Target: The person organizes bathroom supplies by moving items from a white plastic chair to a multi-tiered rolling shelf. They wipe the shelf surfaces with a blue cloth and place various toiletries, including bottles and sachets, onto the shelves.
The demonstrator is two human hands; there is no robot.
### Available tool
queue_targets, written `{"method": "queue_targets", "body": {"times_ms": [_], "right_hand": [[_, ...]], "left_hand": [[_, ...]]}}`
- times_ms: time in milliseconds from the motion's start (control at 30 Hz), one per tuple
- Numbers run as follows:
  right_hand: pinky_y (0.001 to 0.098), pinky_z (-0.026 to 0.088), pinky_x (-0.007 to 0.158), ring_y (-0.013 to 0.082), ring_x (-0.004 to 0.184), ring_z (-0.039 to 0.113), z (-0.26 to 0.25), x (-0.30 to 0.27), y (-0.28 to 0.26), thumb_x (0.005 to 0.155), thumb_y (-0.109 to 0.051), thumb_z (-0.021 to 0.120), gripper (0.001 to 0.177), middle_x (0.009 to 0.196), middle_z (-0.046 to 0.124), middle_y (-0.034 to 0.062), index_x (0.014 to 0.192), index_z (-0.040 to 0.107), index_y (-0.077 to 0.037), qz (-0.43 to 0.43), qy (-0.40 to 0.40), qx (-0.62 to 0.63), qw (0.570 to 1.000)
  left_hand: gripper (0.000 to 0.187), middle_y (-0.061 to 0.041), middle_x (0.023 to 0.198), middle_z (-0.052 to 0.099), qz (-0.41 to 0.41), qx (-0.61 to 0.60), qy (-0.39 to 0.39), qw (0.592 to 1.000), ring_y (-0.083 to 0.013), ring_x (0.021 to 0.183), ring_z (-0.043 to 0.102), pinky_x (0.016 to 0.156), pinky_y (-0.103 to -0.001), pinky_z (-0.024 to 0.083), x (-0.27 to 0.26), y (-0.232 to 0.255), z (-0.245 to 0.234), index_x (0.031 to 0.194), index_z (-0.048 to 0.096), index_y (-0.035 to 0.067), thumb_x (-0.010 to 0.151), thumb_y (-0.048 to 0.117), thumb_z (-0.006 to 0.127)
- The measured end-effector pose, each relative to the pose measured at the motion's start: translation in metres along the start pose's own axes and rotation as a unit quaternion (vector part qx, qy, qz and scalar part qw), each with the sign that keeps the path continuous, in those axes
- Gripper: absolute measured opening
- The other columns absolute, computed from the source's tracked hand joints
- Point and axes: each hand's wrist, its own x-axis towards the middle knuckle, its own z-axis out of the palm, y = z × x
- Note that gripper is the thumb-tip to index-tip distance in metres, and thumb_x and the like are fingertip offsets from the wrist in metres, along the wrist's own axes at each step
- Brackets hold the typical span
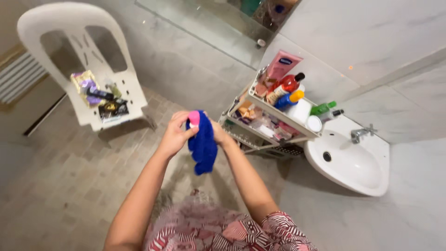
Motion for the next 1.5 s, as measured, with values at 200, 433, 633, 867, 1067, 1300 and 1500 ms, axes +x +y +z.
{"method": "queue_targets", "body": {"times_ms": [200,433,633,867,1067,1300,1500], "right_hand": [[0.0346,0.047,0.111,0.0207,0.125,0.061,0.091,-0.105,-0.035,0.098,-0.035,0.065,0.069,0.139,0.060,0.0110,0.154,0.042,-0.001,-0.073,-0.101,-0.123,0.985],[0.0448,0.054,0.099,0.0318,0.112,0.067,0.226,-0.098,0.014,0.108,-0.038,0.051,0.049,0.128,0.066,0.0179,0.138,0.053,0.000,-0.173,0.110,0.279,0.938],[0.0396,0.058,0.101,0.0239,0.113,0.070,0.250,-0.081,0.085,0.109,-0.016,0.047,0.031,0.127,0.069,0.0133,0.132,0.060,0.000,-0.176,0.205,0.357,0.894],[0.0403,0.060,0.081,0.0252,0.094,0.072,0.230,-0.085,0.143,0.107,-0.011,0.061,0.019,0.109,0.072,0.0135,0.121,0.064,0.001,-0.211,0.404,0.224,0.862],[0.0359,0.063,0.087,0.0216,0.099,0.076,0.276,-0.103,0.118,0.102,-0.018,0.057,0.033,0.118,0.072,0.0111,0.132,0.061,-0.003,-0.217,0.322,0.348,0.853],[0.0390,0.061,0.083,0.0179,0.095,0.071,0.243,-0.121,0.131,0.095,-0.004,0.070,0.041,0.117,0.071,0.0083,0.135,0.061,-0.002,-0.167,0.298,0.069,0.937],[0.0418,0.061,0.086,0.0334,0.099,0.077,0.161,-0.146,0.130,0.084,-0.006,0.072,0.030,0.109,0.077,0.0171,0.115,0.073,-0.006,-0.028,0.419,-0.480,0.770]], "left_hand": [[0.033,-0.001,0.120,0.066,-0.076,-0.272,0.023,0.959,-0.0135,0.117,0.059,0.105,-0.029,0.047,-0.030,0.039,-0.036,0.127,0.065,0.003,0.095,0.008,0.073],[0.038,-0.007,0.125,0.060,-0.002,-0.241,0.016,0.970,-0.0170,0.115,0.061,0.101,-0.030,0.051,-0.066,0.083,-0.076,0.130,0.059,0.001,0.096,0.008,0.073],[0.038,-0.016,0.131,0.055,0.059,-0.036,0.047,0.996,-0.0268,0.113,0.064,0.095,-0.034,0.055,-0.096,0.101,-0.108,0.127,0.060,-0.003,0.093,0.004,0.073],[0.046,-0.016,0.127,0.063,0.045,-0.063,-0.057,0.995,-0.0273,0.113,0.067,0.098,-0.036,0.054,-0.126,0.084,-0.115,0.136,0.050,0.000,0.097,0.010,0.074],[0.052,-0.016,0.122,0.067,-0.034,-0.097,-0.069,0.992,-0.0218,0.110,0.067,0.097,-0.034,0.053,-0.148,0.053,-0.104,0.139,0.042,0.000,0.098,0.009,0.074],[0.057,-0.010,0.126,0.061,-0.128,-0.286,-0.053,0.948,-0.0167,0.115,0.062,0.101,-0.030,0.051,-0.126,0.017,-0.086,0.151,0.036,0.002,0.102,0.009,0.066],[0.067,-0.010,0.130,0.056,-0.079,-0.302,-0.151,0.938,-0.0152,0.121,0.057,0.105,-0.029,0.048,-0.087,0.000,-0.051,0.147,0.037,-0.001,0.094,0.007,0.077]]}}
